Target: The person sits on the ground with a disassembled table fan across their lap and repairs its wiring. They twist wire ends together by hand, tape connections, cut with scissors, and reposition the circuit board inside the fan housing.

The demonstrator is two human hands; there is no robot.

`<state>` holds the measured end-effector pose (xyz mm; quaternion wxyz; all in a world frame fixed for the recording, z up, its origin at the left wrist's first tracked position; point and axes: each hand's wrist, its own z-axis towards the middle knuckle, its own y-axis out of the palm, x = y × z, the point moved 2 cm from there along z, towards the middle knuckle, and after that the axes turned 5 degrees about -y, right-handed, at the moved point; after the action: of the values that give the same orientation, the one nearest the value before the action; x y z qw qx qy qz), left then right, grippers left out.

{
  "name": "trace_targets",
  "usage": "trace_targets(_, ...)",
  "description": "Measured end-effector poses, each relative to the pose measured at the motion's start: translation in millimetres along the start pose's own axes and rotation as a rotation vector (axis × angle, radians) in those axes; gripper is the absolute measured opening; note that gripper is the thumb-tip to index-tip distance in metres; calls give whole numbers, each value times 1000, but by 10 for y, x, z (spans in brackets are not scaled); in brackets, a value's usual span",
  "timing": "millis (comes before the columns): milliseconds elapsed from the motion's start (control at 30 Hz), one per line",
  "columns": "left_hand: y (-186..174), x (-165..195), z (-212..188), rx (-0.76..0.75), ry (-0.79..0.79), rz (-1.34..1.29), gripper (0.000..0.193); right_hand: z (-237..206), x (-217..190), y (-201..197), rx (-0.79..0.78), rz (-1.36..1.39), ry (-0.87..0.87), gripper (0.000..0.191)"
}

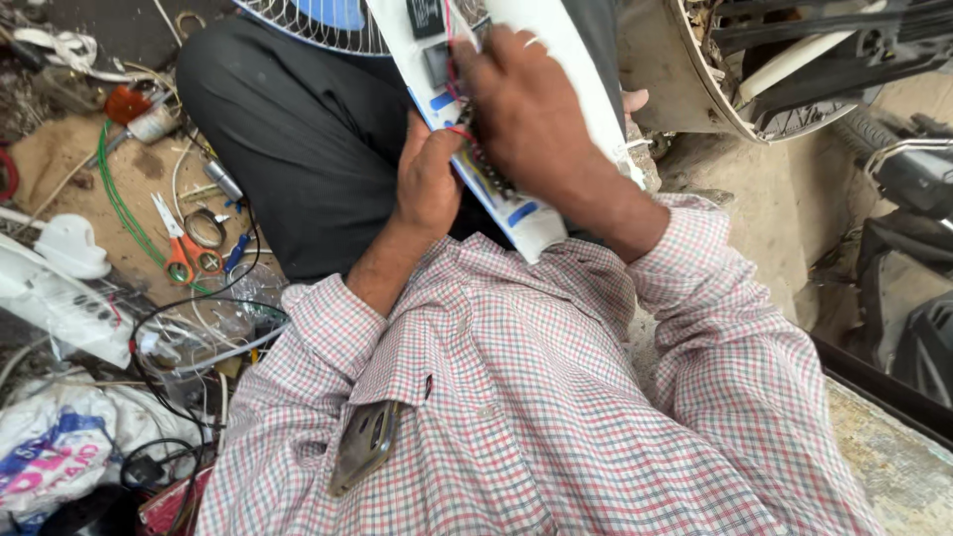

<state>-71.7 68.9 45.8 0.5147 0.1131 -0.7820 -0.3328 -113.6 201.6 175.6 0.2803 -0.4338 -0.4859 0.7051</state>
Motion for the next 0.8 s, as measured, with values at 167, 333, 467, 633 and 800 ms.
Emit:
trace_targets(167,-88,-8,197,13,-129,-3,42,51,-62,227,-156,-88,-29,58)
trace_targets(333,94,-54,384,-45,-113,-67,40,-178,225,-267,-18,52,-11,50)
trace_targets(467,283,-209,499,86,-55,35,31,-349,357,-502,-11,-102,45,70)
trace_targets(633,529,-265,491,99,498,987,18,-622,483,-464,-250,197,251,98)
trace_targets(800,534,-378,614,142,7,423,24,-752,336,-432,-129,10,-45,72)
